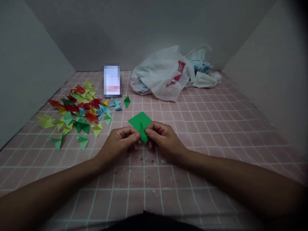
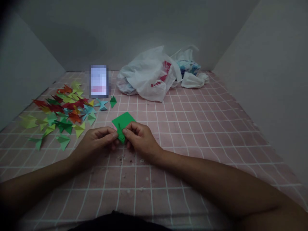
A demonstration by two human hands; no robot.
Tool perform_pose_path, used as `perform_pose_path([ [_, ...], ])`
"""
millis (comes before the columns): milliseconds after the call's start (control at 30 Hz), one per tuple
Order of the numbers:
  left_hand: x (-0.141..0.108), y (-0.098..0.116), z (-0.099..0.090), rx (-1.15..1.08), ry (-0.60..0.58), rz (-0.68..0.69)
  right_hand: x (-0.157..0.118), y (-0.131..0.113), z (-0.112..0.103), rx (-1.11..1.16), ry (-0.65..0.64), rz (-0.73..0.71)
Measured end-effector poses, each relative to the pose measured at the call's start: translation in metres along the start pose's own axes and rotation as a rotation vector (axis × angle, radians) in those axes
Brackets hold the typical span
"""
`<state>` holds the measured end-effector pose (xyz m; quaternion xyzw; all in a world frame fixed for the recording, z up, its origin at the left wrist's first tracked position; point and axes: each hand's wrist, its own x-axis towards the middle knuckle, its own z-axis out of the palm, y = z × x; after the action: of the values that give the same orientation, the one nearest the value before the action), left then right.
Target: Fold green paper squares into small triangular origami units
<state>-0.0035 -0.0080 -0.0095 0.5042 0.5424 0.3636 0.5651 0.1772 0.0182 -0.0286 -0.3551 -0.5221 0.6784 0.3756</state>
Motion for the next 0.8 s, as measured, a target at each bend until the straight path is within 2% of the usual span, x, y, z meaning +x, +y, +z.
perform_pose_path([
  [133,-0.0008,0.0003,0.0009,-0.026,0.046,-0.015,0.0001,-0.0019,0.0001,-0.003,-0.021,0.014],
  [300,-0.0002,0.0006,0.0012,-0.053,0.008,0.013,0.0015,-0.0022,-0.0003,-0.068,-0.060,0.037],
  [533,0.0004,0.0007,0.0013,-0.190,0.039,0.047,0.0022,-0.0035,-0.0016,-0.142,-0.139,0.040],
  [800,0.0024,0.0025,-0.0020,-0.113,0.025,0.017,0.0036,-0.0088,-0.0028,-0.242,-0.230,0.056],
])
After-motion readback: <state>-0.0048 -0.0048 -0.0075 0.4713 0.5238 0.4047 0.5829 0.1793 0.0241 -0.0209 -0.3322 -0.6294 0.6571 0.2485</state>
